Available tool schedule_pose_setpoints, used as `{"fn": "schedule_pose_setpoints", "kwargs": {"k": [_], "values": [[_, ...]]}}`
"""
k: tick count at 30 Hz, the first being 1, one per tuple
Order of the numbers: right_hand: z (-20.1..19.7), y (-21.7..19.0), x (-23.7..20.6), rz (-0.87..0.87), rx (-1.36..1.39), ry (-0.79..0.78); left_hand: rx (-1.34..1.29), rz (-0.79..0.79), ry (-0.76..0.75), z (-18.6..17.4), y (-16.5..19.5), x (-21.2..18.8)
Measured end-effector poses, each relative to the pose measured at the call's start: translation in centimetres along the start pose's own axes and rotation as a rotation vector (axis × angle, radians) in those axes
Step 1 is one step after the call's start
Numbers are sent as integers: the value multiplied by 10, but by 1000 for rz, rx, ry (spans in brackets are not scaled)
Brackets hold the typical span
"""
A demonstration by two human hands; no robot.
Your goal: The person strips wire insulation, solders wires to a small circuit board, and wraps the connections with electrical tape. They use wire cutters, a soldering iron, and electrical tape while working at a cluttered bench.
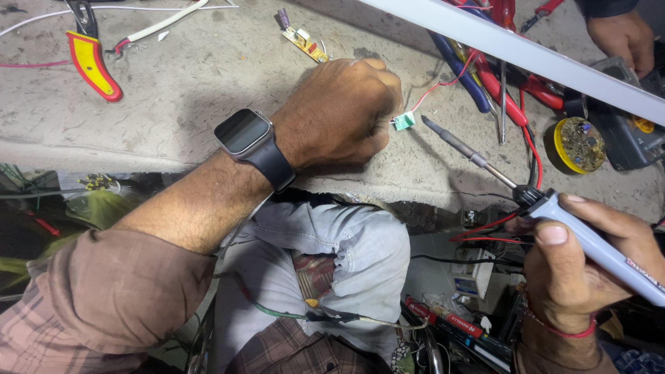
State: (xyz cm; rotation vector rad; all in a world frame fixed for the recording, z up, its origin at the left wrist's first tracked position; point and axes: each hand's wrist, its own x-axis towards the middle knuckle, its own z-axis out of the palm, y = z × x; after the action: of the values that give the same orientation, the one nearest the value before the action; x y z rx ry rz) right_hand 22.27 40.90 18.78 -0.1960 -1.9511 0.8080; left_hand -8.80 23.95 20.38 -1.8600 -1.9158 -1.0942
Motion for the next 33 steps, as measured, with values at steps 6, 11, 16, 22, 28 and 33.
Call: {"fn": "schedule_pose_setpoints", "kwargs": {"k": [6, 11, 16, 22, 28, 33], "values": [[-9, 3, -6, -10, -161, -62, -9, 26, -12, -1, 0, 0], [-6, -9, 5, -138, -354, -193, -23, 42, -4, -1, -1, 0], [7, -21, 20, -207, -267, -301, -15, 26, 2, -1, -1, 0], [14, -28, 31, -261, -243, -338, -5, 8, -10, 0, 0, 0], [-3, -23, 20, -220, -235, -196, 16, 29, -10, 0, -1, 0], [-38, 11, -23, 62, 32, 280, -3, 68, -59, -7, 1, 2]]}}
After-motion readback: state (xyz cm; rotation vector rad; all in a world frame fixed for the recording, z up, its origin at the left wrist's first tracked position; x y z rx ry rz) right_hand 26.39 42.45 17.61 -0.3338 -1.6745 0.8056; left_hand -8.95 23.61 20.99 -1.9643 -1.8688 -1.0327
